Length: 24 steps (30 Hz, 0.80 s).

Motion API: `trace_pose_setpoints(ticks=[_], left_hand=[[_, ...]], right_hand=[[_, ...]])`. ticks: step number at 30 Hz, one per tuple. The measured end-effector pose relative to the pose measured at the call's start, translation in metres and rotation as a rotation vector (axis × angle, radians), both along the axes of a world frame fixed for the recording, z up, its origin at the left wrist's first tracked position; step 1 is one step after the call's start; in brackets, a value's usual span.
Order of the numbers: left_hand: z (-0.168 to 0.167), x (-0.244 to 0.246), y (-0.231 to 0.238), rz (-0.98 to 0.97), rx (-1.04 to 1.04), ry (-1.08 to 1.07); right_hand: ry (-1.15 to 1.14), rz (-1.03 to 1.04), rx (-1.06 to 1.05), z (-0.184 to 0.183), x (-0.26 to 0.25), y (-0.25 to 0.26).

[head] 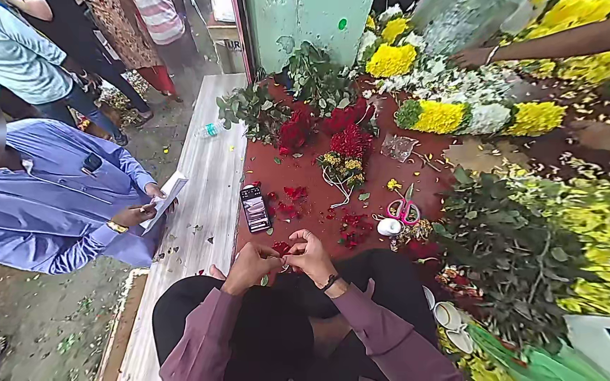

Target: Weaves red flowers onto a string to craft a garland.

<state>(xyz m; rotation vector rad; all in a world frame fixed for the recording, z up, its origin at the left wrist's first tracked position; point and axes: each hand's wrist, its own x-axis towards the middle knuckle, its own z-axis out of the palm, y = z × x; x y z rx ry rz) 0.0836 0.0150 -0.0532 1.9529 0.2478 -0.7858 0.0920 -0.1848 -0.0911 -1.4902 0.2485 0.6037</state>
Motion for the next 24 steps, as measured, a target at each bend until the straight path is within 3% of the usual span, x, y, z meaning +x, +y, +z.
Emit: trace_pose_setpoints(ticks=[6,10,14,19,24], left_hand=[[0.001,0.0,0.004,0.082,-0.024,-0.03],[0.003,0.002,0.01,0.157,0.051,-0.036],[0.006,0.005,0.014,0.176,0.102,-0.015],[0.005,0.005,0.025,0.228,0.236,-0.055],[0.008,0.01,0.022,0.121,0.471,-0.054]], right_hand=[[0.018,0.184,-0.07,-0.009,0.009,-0.016],[-0.148,0.247,-0.124,-0.011,0.022,-0.032],[-0.202,0.557,-0.177,-0.043,0.014,-0.019],[-0.316,0.463,-0.169,-0.032,0.03,-0.029],[-0.415,0.49,0.063,-0.006,0.021,-0.034]])
